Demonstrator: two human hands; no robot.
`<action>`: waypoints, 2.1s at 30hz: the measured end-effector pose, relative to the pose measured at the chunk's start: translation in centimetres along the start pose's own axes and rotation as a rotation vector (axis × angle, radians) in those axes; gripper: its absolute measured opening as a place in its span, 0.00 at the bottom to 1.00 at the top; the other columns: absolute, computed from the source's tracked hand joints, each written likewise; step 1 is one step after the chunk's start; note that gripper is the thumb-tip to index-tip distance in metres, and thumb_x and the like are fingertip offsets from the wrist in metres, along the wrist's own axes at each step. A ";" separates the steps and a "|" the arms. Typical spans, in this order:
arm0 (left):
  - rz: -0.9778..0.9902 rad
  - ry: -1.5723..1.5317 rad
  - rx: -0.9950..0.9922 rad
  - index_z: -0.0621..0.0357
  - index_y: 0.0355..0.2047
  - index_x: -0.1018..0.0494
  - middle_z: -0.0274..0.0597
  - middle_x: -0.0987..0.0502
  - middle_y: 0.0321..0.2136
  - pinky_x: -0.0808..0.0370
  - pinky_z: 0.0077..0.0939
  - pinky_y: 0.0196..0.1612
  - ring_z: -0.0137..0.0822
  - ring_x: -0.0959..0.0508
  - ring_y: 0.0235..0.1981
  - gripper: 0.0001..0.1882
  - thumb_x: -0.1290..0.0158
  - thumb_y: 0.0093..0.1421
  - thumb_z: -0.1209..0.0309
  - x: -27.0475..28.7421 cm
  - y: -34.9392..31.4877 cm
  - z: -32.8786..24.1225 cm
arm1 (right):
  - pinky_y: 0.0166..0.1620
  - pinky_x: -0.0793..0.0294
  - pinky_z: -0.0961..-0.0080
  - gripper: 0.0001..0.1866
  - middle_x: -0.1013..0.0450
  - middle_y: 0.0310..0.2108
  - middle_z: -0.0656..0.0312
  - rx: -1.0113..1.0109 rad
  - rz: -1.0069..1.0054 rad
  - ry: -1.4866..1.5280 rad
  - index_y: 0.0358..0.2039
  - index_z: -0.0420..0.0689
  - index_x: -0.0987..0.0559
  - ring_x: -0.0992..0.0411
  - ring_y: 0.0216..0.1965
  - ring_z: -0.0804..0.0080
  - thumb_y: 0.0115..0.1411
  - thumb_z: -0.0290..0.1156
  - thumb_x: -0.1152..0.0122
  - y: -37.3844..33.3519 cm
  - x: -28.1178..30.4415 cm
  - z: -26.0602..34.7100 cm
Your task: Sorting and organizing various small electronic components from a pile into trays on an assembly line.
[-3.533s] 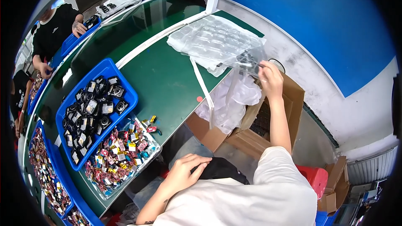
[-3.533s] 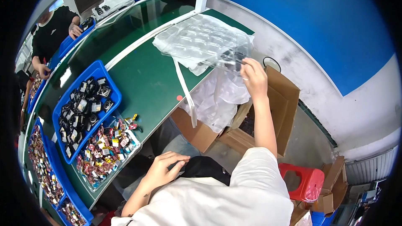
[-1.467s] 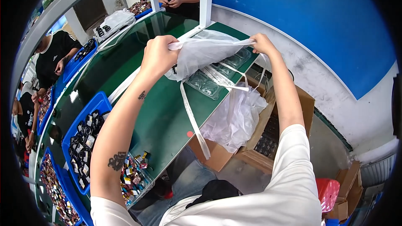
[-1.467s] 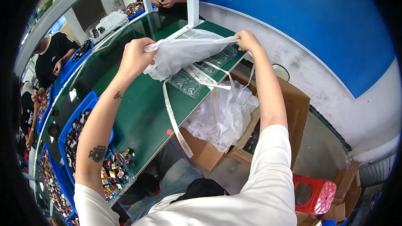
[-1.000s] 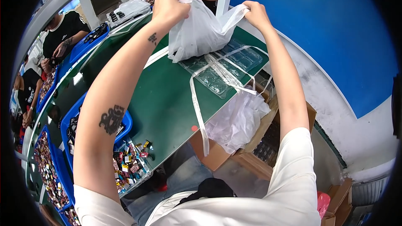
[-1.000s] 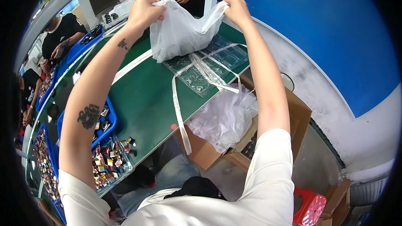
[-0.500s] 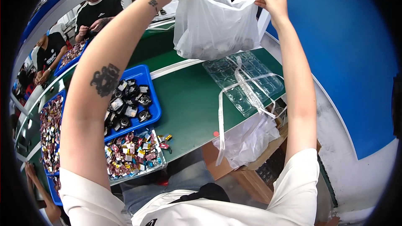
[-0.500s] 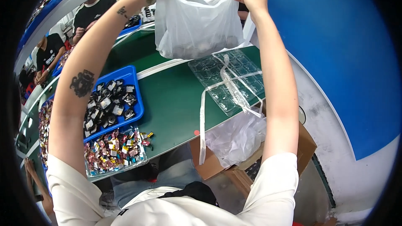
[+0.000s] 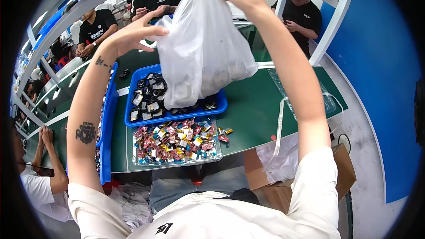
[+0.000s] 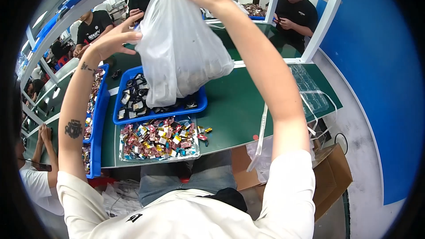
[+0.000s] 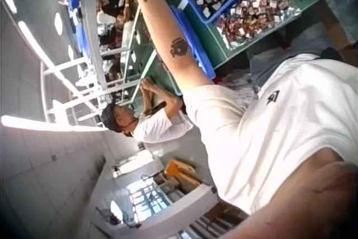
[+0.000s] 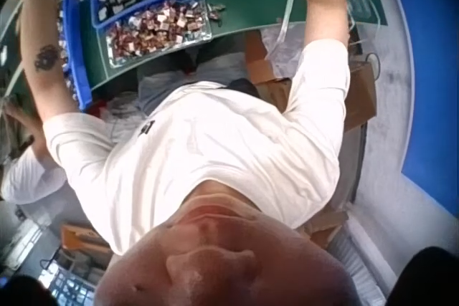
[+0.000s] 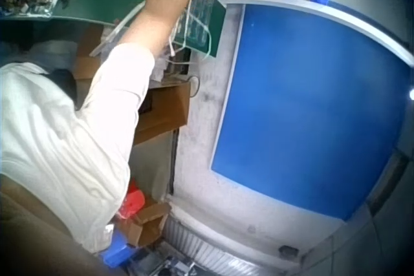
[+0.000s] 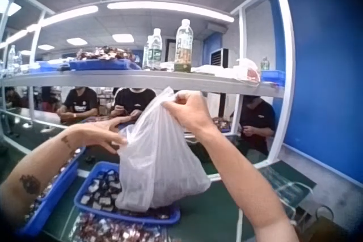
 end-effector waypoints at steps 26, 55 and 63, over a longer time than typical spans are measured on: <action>-0.412 -0.156 -0.324 0.64 0.45 0.26 0.43 0.22 0.40 0.31 0.28 0.48 0.32 0.24 0.42 0.24 0.41 0.56 0.57 6.2 3.7 1.0 | 0.30 0.35 0.82 0.14 0.26 0.24 0.69 -0.302 0.064 0.168 0.34 0.43 0.17 0.33 0.27 0.83 0.58 0.40 0.40 -3.9 -3.4 -6.9; -0.382 -0.384 -0.311 0.63 0.50 0.31 0.43 0.25 0.42 0.25 0.25 0.42 0.34 0.23 0.40 0.28 0.40 0.55 0.58 7.3 -0.1 4.5 | 0.43 0.28 0.74 0.28 0.23 0.34 0.55 0.088 0.401 -0.208 0.39 0.37 0.22 0.25 0.40 0.68 0.53 0.53 0.37 -0.5 -11.2 2.2; -0.704 0.382 -0.319 0.60 0.46 0.28 0.47 0.23 0.42 0.24 0.26 0.36 0.34 0.20 0.35 0.26 0.36 0.49 0.63 2.6 -10.4 1.4 | 0.39 0.30 0.77 0.13 0.26 0.38 0.63 0.027 -0.203 0.299 0.45 0.39 0.26 0.29 0.37 0.77 0.58 0.24 0.45 1.2 -3.8 -1.7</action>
Point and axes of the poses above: each hand's wrist, its own y-axis towards the middle knuckle, its own x-axis out of the back of the hand, z = x × y, the point moved 10 cm from there along y, towards the middle knuckle
